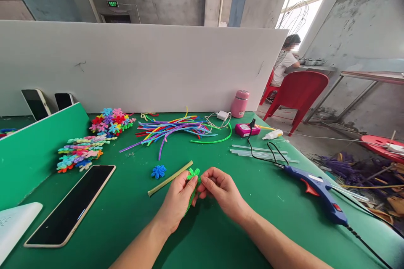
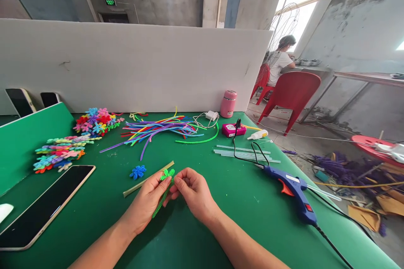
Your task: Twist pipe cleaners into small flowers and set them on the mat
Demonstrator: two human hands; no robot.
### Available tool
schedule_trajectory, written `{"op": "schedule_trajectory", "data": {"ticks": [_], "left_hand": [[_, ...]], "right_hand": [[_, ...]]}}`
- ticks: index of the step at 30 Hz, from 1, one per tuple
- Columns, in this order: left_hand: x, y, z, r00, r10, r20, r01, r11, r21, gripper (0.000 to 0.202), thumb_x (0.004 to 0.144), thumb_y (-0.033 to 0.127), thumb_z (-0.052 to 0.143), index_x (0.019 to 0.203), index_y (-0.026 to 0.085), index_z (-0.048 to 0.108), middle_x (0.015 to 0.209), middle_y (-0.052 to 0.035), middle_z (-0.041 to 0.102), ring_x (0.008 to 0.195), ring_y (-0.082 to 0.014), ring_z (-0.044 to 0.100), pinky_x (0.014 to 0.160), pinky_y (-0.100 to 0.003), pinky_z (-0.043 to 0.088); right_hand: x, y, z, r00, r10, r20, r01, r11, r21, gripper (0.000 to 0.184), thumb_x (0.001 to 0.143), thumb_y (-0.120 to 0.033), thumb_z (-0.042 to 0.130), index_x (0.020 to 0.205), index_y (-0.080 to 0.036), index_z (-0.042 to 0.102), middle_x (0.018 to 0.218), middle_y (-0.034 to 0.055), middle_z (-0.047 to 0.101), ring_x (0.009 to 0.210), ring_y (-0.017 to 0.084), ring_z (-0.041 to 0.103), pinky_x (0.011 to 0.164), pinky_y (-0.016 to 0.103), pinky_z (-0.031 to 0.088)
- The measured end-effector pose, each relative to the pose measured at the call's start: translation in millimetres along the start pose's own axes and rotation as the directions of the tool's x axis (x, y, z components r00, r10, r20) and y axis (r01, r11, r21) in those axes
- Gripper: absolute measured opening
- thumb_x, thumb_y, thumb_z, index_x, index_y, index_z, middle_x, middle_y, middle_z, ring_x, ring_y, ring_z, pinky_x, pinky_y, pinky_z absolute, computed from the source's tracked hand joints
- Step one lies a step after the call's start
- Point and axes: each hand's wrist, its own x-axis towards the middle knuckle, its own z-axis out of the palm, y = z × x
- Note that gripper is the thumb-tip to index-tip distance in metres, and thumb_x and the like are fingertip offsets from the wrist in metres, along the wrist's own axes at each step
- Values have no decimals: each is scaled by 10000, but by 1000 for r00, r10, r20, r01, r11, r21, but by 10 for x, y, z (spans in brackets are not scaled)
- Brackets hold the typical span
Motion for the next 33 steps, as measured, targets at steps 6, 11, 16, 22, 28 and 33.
{"op": "schedule_trajectory", "data": {"ticks": [6, 11, 16, 22, 28, 33], "left_hand": [[17, -6, 29, 999, 21, -40, -20, 1000, 19, 267, 766, 384, 522, 652, 183, 390, 578, 62, 392, 499, -68, 345, 419, -182, 274], [55, 49, 55, 1000, 9, -17, -7, 995, 100, 250, 754, 381, 526, 658, 174, 423, 547, 72, 384, 448, -55, 327, 409, -185, 257], [121, 180, -60, 999, -42, -10, 43, 988, 151, 269, 703, 357, 593, 601, 176, 421, 510, 80, 398, 395, -41, 342, 399, -192, 223], [160, 254, -195, 993, -98, 71, 91, 991, 98, 269, 643, 342, 660, 591, 156, 472, 529, 60, 457, 368, -29, 362, 401, -203, 248], [290, 175, -130, 991, -78, 106, 85, 994, -65, 313, 576, 366, 709, 604, 160, 474, 544, 54, 471, 436, -47, 415, 409, -190, 260], [273, 117, -115, 990, -83, 116, 103, 978, -179, 302, 581, 332, 716, 617, 158, 471, 542, 46, 492, 430, -42, 408, 418, -191, 273]], "right_hand": [[66, 4, -75, 990, -89, -113, 86, 996, -35, 298, 687, -431, 607, 765, -155, 527, 641, -24, 530, 556, 81, 483, 527, 214, 392], [125, -6, -139, 969, -172, -176, 172, 985, -15, 324, 642, -337, 638, 889, -151, 539, 640, -32, 510, 590, 91, 456, 545, 214, 354], [192, -46, -277, 876, -162, -455, 172, 985, -19, 272, 626, -299, 591, 845, -141, 559, 593, -32, 493, 515, 81, 389, 485, 211, 302], [281, -78, -354, 795, -220, -565, 221, 973, -68, 272, 655, -294, 488, 885, -153, 524, 580, -40, 443, 478, 86, 368, 446, 209, 282], [441, -299, -374, 739, -391, -549, 293, 920, -260, 357, 615, -243, 506, 963, -166, 536, 842, 29, 534, 638, 123, 481, 527, 237, 364], [422, -404, -489, 553, -651, -520, 230, 719, -656, 516, 673, -202, 496, 1183, -203, 420, 1175, 117, 421, 1036, 244, 442, 738, 356, 407]]}}
